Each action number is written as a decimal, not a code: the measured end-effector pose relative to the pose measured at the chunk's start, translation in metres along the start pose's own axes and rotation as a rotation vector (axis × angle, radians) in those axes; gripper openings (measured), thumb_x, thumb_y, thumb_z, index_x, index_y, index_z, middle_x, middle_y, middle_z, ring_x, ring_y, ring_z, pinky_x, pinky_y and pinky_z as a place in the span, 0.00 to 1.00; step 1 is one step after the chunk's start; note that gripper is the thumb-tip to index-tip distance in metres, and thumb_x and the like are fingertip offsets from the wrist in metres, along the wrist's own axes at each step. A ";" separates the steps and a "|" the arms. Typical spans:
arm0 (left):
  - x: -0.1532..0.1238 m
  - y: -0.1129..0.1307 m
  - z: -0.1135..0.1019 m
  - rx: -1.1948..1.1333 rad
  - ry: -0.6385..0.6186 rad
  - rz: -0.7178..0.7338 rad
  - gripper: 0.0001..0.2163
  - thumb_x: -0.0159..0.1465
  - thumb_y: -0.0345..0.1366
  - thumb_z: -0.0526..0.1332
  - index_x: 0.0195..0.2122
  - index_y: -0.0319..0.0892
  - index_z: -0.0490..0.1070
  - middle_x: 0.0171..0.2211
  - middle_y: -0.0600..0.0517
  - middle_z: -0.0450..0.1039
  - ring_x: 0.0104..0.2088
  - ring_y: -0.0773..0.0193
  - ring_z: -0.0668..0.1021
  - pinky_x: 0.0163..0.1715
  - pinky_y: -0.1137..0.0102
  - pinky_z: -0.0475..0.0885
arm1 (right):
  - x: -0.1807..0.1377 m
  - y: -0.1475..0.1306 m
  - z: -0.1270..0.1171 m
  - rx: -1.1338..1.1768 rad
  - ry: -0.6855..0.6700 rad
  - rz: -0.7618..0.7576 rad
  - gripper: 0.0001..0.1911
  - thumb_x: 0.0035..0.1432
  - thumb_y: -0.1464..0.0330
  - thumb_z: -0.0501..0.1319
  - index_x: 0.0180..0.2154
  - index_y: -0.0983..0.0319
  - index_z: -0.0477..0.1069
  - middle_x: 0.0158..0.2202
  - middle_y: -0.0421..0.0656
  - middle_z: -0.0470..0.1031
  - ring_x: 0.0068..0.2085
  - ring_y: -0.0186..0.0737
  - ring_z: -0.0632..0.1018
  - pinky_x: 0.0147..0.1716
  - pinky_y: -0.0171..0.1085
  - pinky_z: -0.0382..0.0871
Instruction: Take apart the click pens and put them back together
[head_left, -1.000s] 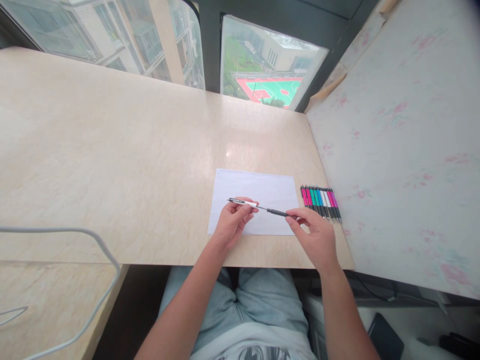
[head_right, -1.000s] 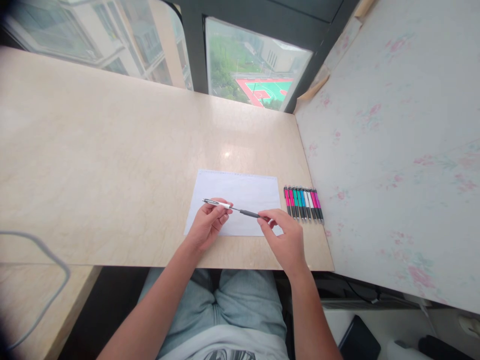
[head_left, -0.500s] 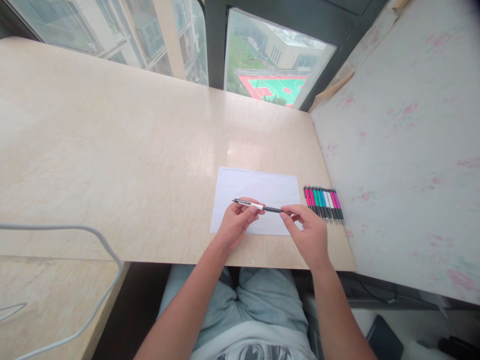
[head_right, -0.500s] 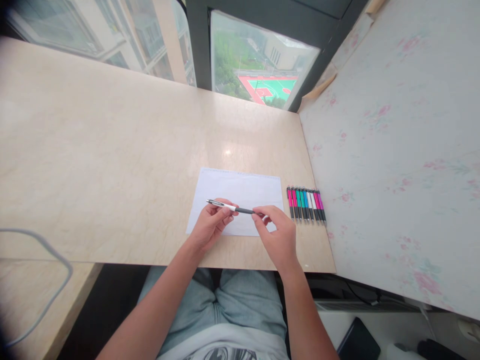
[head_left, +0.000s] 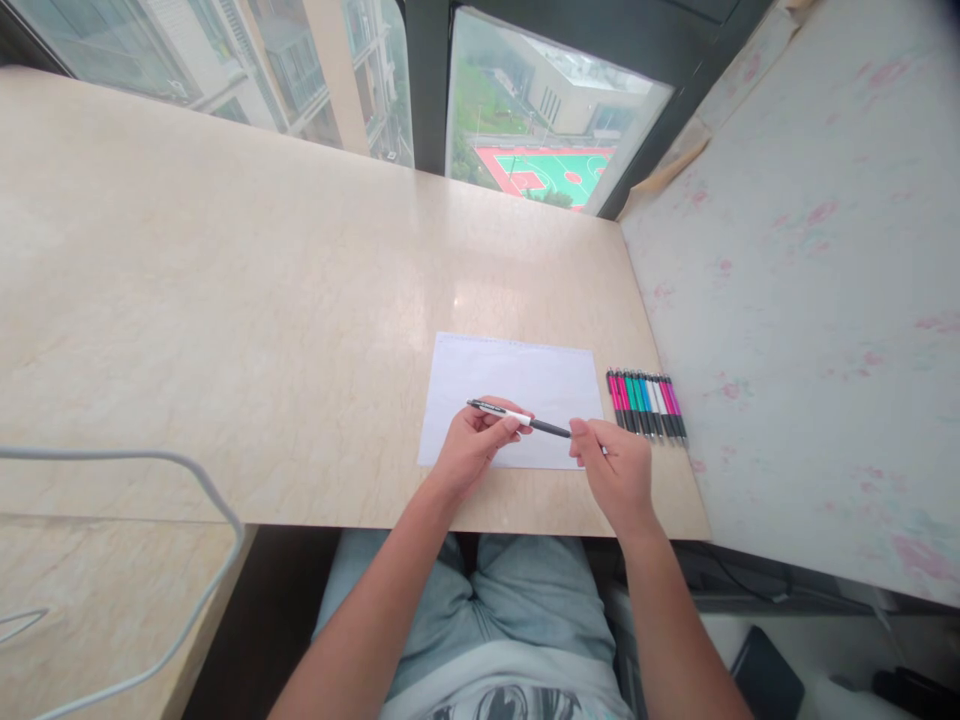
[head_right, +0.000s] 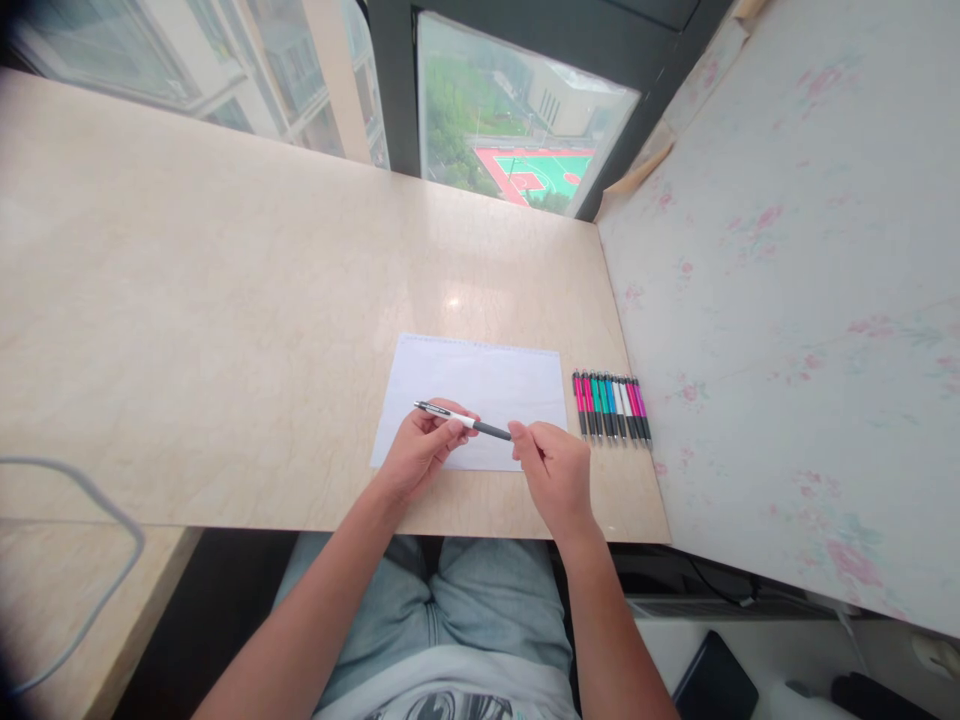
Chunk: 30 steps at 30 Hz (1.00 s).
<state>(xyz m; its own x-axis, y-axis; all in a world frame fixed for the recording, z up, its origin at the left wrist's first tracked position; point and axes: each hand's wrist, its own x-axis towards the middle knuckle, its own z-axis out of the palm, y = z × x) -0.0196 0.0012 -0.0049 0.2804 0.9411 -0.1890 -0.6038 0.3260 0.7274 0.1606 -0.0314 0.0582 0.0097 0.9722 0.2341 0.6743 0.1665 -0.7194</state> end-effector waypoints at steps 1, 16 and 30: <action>0.000 0.000 0.000 -0.006 0.001 0.000 0.10 0.55 0.37 0.73 0.35 0.40 0.77 0.35 0.49 0.81 0.33 0.67 0.80 0.33 0.74 0.72 | 0.000 0.000 0.000 0.023 -0.007 0.010 0.22 0.68 0.61 0.55 0.22 0.60 0.68 0.19 0.37 0.69 0.23 0.33 0.71 0.25 0.35 0.61; 0.001 0.000 -0.002 -0.035 0.008 -0.003 0.08 0.57 0.36 0.72 0.37 0.41 0.79 0.36 0.50 0.81 0.34 0.69 0.80 0.35 0.75 0.72 | -0.002 0.003 0.001 0.042 -0.078 0.020 0.10 0.66 0.62 0.57 0.34 0.60 0.69 0.31 0.40 0.74 0.30 0.35 0.74 0.30 0.34 0.65; 0.000 0.001 0.001 0.021 -0.021 -0.017 0.09 0.56 0.36 0.72 0.36 0.40 0.79 0.34 0.49 0.81 0.34 0.67 0.80 0.36 0.72 0.71 | -0.003 0.002 0.004 -0.009 -0.058 0.022 0.18 0.68 0.63 0.54 0.25 0.60 0.68 0.21 0.37 0.69 0.23 0.32 0.68 0.26 0.34 0.60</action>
<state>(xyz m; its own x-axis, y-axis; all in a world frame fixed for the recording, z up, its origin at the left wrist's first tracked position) -0.0195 0.0011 -0.0037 0.3064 0.9332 -0.1878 -0.5834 0.3400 0.7376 0.1586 -0.0331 0.0532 -0.0179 0.9835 0.1803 0.6813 0.1439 -0.7177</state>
